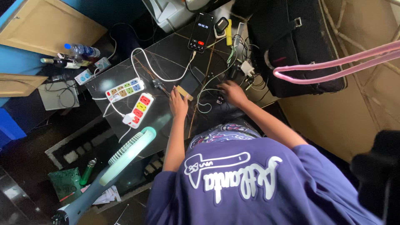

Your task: The person organizes a cluttered desk by unplugging a small fan, coiling its power cord, and arranging multiple power strips and charging cables. They connect a smartphone to a charger and place it on the desk, then continue sorting and plugging in various adapters and cables into the power strips.

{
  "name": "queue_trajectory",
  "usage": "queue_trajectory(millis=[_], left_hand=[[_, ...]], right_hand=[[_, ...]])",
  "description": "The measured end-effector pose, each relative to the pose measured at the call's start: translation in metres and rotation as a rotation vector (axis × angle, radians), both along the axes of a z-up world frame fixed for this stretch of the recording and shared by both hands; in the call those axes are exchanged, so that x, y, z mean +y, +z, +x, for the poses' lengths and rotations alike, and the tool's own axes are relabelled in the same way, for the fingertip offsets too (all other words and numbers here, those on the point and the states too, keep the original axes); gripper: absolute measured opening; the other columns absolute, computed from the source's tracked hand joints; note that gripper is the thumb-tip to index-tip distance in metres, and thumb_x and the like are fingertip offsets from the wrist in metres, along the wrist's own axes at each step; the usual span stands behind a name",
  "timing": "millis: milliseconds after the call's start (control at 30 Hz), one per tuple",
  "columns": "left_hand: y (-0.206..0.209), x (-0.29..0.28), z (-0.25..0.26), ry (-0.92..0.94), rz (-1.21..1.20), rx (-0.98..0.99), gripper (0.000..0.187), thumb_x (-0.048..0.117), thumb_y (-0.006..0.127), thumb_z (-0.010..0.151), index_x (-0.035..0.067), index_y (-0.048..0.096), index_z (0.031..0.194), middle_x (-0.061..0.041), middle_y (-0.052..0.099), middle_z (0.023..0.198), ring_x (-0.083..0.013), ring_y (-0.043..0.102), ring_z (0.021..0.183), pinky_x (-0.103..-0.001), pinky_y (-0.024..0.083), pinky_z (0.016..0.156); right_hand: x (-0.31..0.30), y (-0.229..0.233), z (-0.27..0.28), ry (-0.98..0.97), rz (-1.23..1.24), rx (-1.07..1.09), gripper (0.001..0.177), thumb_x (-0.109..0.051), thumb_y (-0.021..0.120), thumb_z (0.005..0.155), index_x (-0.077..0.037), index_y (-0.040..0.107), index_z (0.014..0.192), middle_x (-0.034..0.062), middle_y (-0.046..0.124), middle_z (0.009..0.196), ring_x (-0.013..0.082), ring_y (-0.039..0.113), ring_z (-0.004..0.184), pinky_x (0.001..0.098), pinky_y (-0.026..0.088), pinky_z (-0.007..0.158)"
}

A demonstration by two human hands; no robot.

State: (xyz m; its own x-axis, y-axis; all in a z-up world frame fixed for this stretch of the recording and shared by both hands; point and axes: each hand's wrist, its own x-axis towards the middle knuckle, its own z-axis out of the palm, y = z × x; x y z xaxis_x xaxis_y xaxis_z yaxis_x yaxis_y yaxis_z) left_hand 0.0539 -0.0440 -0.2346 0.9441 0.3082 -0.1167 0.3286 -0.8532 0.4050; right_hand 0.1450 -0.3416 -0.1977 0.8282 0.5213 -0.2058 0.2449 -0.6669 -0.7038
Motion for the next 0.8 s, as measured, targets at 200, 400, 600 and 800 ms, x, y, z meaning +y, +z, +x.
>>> queue_trajectory(millis=[200, 400, 600, 800], left_hand=[[0.023, -0.009, -0.04, 0.022, -0.09, -0.124, 0.071, 0.039, 0.064, 0.102, -0.007, 0.041, 0.151, -0.026, 0.047, 0.149, -0.0435, 0.047, 0.137, -0.049, 0.04, 0.113], [0.047, -0.011, -0.069, 0.035, -0.176, -0.083, 0.06, 0.036, 0.063, 0.1, -0.002, 0.05, 0.145, -0.023, 0.048, 0.148, -0.0437, 0.047, 0.135, -0.049, 0.041, 0.111], [0.059, -0.001, -0.075, 0.018, -0.208, -0.111, 0.057, 0.035, 0.064, 0.1, -0.001, 0.053, 0.143, -0.022, 0.048, 0.149, -0.0433, 0.048, 0.135, -0.049, 0.041, 0.112], [0.083, 0.003, -0.068, -0.023, -0.235, -0.149, 0.054, 0.034, 0.064, 0.101, 0.001, 0.054, 0.143, -0.022, 0.048, 0.15, -0.0433, 0.049, 0.136, -0.049, 0.042, 0.112]], right_hand=[[0.044, -0.021, 0.011, 0.163, -0.32, -0.133, 0.058, -0.03, 0.076, 0.086, -0.032, 0.06, 0.142, 0.0271, 0.047, 0.145, 0.0466, 0.048, 0.131, 0.0505, 0.048, 0.097], [0.061, -0.042, 0.009, 0.092, -0.354, -0.153, 0.052, -0.036, 0.074, 0.085, -0.036, 0.062, 0.136, 0.0224, 0.055, 0.132, 0.0418, 0.054, 0.123, 0.0499, 0.051, 0.095], [0.062, -0.052, 0.006, 0.009, -0.329, -0.317, 0.041, -0.024, 0.07, 0.09, -0.014, 0.063, 0.129, 0.0202, 0.06, 0.117, 0.038, 0.061, 0.109, 0.0466, 0.053, 0.088], [0.064, -0.044, 0.006, -0.08, -0.281, -0.337, 0.044, -0.025, 0.071, 0.085, 0.0, 0.056, 0.117, 0.0168, 0.067, 0.101, 0.0347, 0.065, 0.099, 0.0466, 0.053, 0.08]])
